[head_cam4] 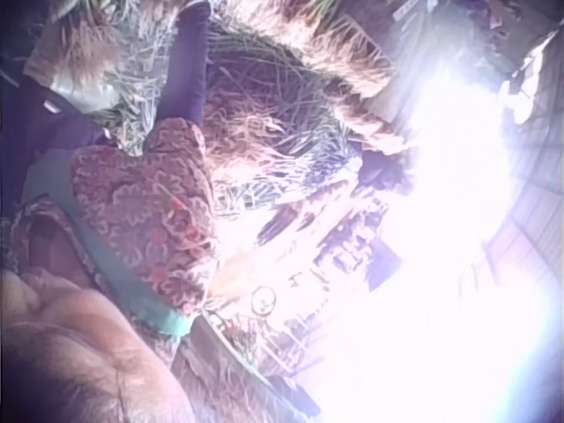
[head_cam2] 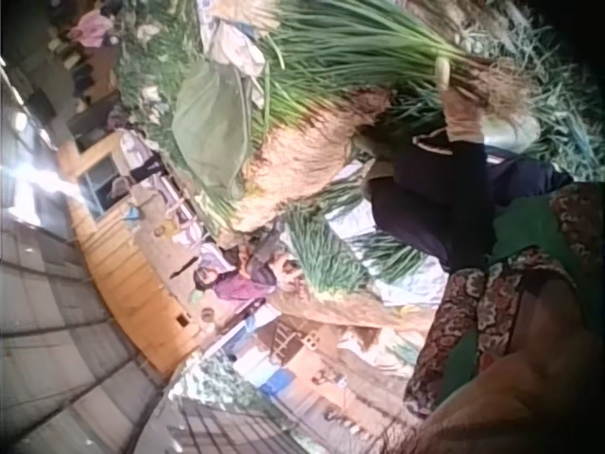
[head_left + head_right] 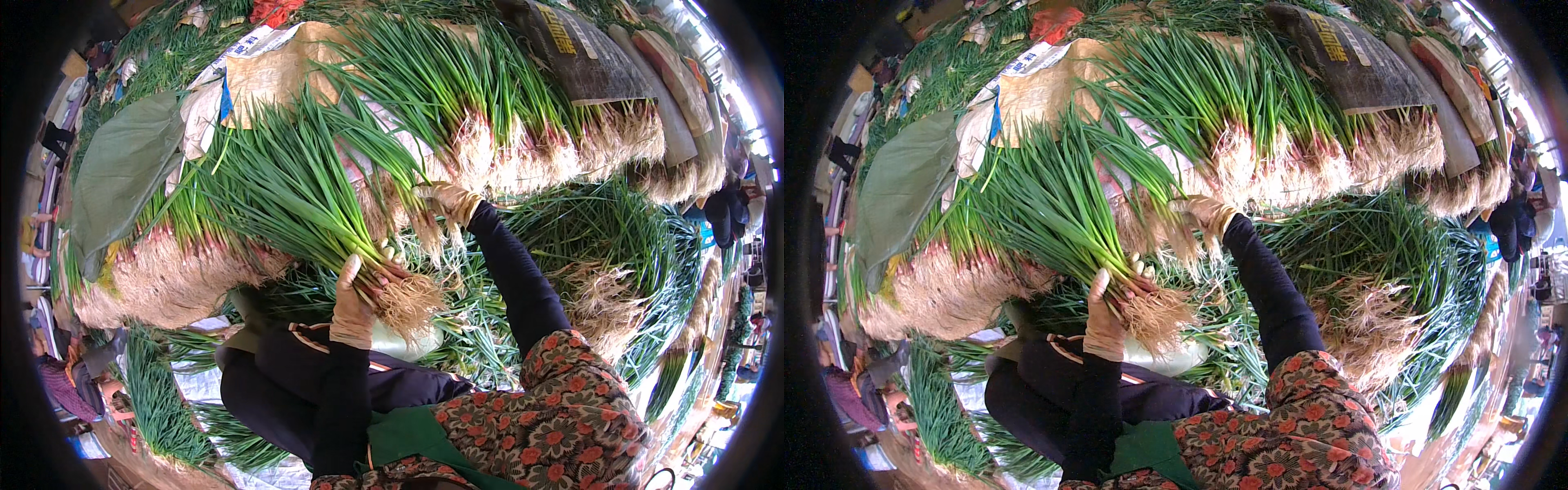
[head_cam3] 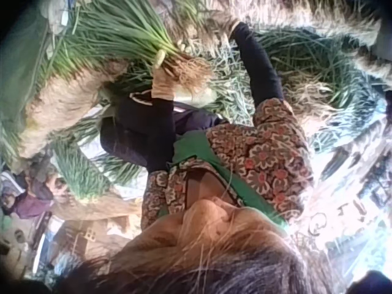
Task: The person peels the outer layer from several bunches of green alliums by hand, removes damaged leaves, and sets the cleaned bundles aside on a pile.
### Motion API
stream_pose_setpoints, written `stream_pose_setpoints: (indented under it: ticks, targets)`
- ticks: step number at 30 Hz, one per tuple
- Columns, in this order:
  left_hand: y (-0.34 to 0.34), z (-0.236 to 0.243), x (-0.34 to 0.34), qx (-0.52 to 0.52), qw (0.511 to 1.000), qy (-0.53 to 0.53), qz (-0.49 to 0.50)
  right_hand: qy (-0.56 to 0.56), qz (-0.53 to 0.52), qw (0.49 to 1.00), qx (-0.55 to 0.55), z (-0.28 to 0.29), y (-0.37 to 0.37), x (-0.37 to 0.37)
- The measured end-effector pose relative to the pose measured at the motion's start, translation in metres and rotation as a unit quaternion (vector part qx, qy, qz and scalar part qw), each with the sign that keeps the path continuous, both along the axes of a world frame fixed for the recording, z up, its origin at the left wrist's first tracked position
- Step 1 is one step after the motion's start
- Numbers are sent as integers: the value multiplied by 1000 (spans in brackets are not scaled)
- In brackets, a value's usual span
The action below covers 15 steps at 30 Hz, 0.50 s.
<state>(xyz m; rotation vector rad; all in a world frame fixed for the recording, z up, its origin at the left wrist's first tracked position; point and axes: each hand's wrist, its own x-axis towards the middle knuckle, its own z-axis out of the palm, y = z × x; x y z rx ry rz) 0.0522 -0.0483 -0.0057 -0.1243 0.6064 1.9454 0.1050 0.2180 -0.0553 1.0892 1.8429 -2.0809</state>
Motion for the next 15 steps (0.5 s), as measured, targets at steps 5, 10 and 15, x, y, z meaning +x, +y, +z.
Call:
stream_pose_setpoints:
  ticks: [5,10,15]
  targets:
    - [-10,-29,-10,-52,995,45,-71,90,50,993,-64,7,-40,-1]
    - [-12,-23,-9,-80,995,23,-50,-23,206,976,63,50,-69,-16]
    - [2,-6,1,-100,995,20,-11,38,333,918,213,46,-68,-2]
